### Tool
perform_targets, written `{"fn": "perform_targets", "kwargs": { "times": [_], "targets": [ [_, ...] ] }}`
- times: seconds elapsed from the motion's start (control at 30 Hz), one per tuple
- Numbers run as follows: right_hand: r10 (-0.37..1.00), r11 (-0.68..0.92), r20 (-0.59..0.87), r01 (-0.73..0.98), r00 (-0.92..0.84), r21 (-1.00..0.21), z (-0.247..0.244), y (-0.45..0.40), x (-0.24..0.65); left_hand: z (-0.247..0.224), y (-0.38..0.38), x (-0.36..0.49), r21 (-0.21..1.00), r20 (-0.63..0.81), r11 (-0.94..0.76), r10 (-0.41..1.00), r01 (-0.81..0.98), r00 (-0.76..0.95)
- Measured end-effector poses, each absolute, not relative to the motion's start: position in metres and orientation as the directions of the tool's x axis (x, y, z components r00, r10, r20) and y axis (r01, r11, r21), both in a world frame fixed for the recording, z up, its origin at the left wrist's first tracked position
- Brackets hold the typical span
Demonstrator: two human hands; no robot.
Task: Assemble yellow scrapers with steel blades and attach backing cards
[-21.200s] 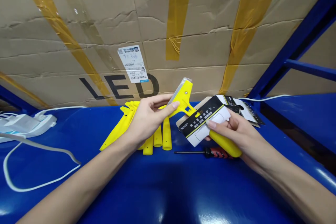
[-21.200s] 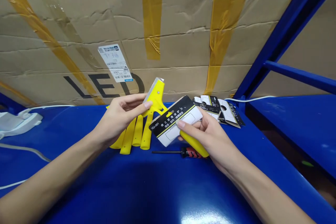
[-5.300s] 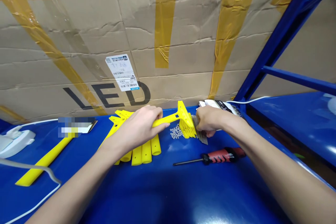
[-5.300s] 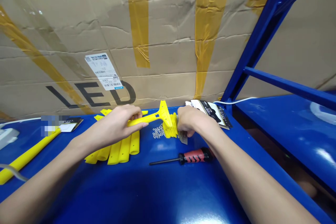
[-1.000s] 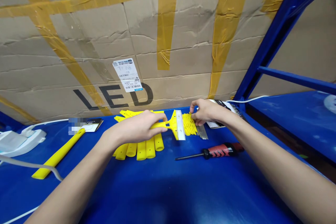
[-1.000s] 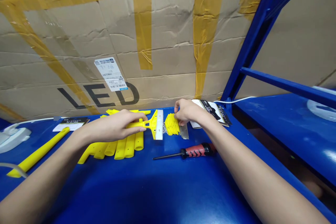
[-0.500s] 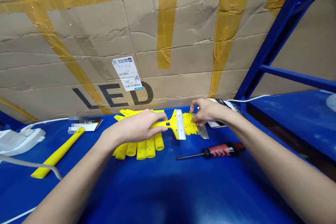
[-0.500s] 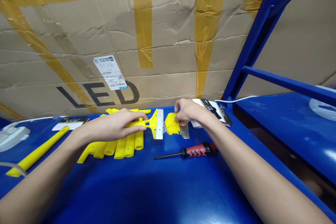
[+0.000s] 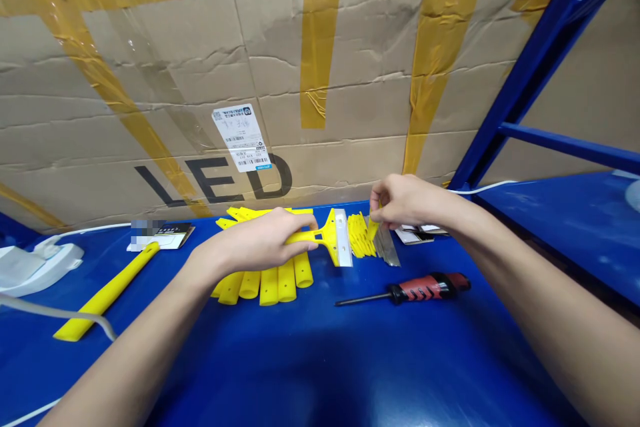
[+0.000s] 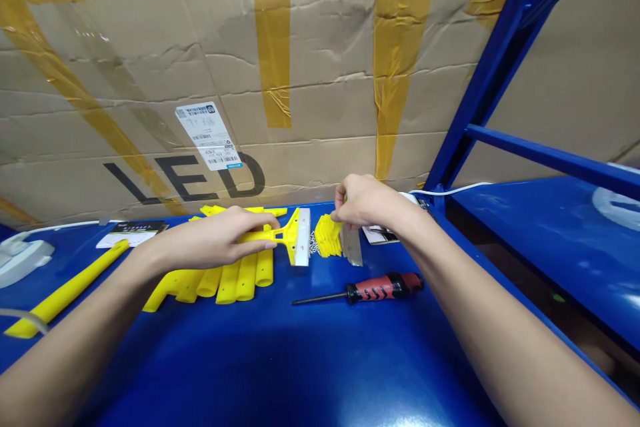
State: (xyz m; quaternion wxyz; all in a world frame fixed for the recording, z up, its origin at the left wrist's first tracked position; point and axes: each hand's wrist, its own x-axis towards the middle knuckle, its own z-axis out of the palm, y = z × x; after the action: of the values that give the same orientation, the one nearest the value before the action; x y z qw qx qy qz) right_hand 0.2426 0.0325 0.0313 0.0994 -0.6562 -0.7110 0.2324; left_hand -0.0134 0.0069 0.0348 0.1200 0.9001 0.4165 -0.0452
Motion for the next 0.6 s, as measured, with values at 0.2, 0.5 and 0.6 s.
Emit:
{"fn": "perform_targets", "kwargs": {
  "times": [0.2,0.5,0.6],
  "targets": [
    [0.981,0.189,0.057,0.826,-0.187,-0.532,0.033,0.031,0.244,0.039,0.006,-0.013,0.17,-0.188,-0.605,0.755,0.778,0.628],
    [0.987,0.023,-0.06,0.497,-0.152,-0.867,0.028,0.03,0.235,0.04,0.007,-0.018,0.159,-0.206,-0.603,0.754,0.782,0.624],
    [0.982,0.026,-0.055,0.422,-0.18,-0.906,0.025,0.03,0.235,0.04,0.007,-0.02,0.176,-0.191,-0.592,0.763,0.786,0.617]
  ]
}}
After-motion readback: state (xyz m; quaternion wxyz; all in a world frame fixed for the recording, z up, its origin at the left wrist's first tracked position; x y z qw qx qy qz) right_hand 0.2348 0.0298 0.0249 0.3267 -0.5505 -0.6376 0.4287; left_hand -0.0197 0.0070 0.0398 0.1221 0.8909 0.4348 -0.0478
